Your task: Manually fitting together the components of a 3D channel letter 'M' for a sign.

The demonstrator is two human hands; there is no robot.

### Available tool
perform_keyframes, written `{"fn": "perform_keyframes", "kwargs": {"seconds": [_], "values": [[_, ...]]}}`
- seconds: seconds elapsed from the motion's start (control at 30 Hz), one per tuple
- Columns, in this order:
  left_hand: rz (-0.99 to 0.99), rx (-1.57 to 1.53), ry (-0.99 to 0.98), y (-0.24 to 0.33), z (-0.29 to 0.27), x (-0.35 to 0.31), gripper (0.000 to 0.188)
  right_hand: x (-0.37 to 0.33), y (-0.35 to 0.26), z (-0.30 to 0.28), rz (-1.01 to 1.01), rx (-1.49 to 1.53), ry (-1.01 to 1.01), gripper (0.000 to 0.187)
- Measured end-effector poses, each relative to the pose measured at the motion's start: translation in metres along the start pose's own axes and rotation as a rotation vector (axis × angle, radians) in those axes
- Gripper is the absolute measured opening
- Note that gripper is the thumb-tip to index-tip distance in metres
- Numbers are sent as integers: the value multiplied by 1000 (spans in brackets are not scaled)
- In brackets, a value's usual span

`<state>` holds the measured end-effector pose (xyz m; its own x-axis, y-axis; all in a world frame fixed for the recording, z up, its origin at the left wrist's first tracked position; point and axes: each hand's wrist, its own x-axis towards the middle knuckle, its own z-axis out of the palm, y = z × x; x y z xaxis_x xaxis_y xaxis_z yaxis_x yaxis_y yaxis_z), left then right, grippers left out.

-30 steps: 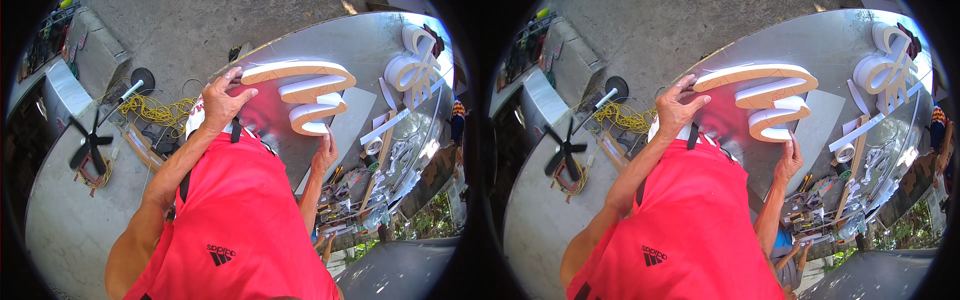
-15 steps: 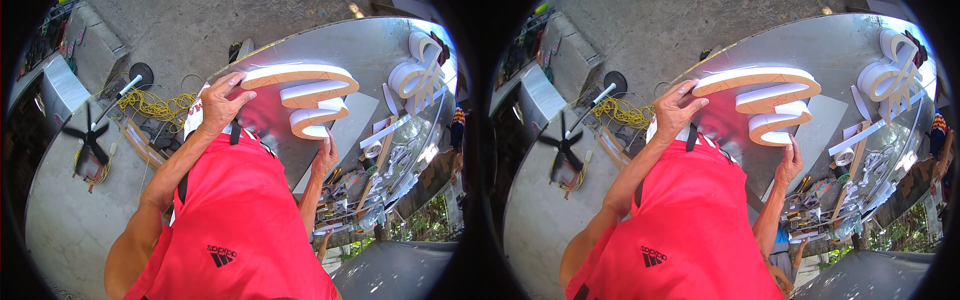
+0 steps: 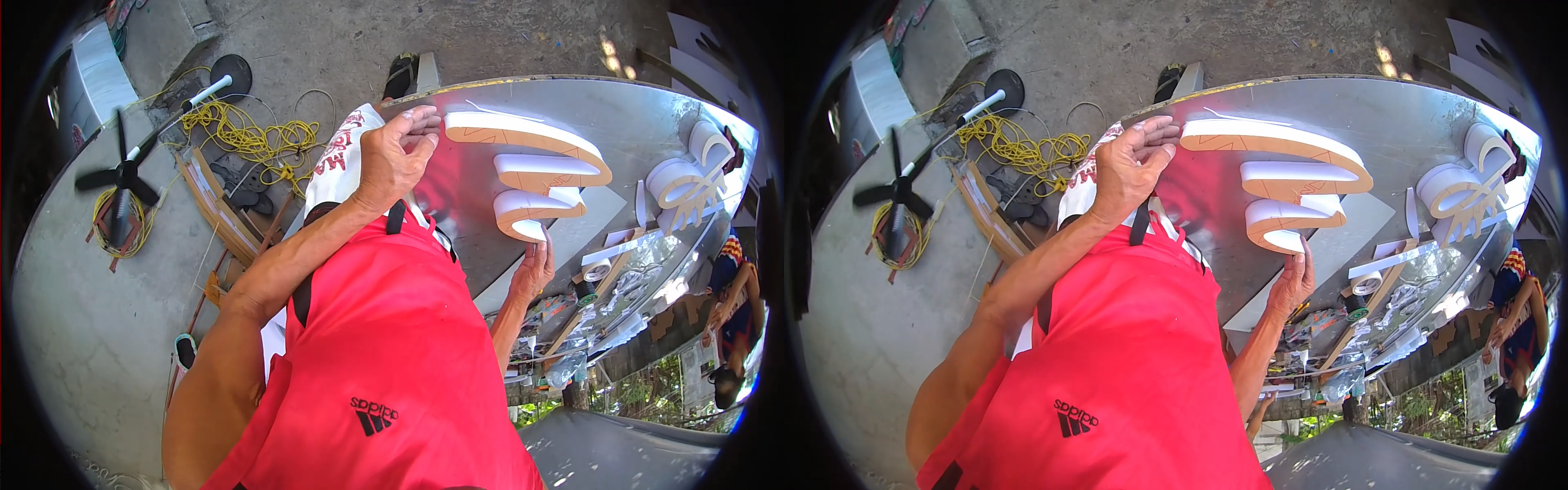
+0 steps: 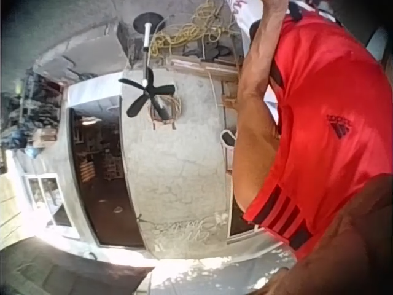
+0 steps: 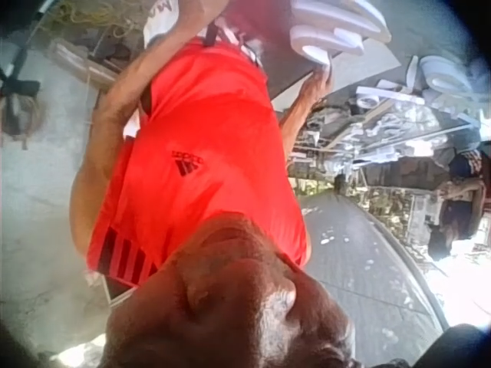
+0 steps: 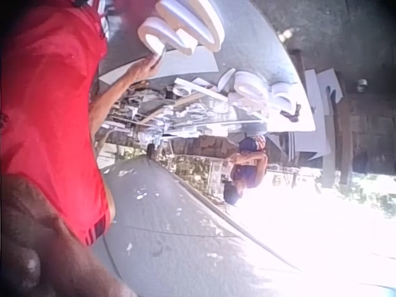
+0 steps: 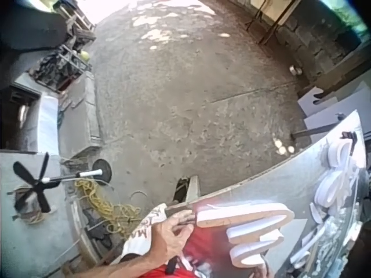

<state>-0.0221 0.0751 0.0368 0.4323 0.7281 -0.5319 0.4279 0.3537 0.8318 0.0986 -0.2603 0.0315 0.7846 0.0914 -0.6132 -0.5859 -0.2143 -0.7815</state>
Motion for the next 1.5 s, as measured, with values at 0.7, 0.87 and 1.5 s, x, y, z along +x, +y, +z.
{"fn": "perform_keyframes", "kwargs": {"seconds": [0.7, 0.87, 1.5], "values": [[3, 188, -97, 29, 15, 10, 42, -5, 9, 1, -24, 19, 77, 31], [-4, 362, -169, 35, 17, 11, 37, -6, 10, 4, 7, -17, 124, 29], [-17, 382, -188, 31, 14, 18, 35, -14, -10, 27, 18, 110, 288, 31]]}}
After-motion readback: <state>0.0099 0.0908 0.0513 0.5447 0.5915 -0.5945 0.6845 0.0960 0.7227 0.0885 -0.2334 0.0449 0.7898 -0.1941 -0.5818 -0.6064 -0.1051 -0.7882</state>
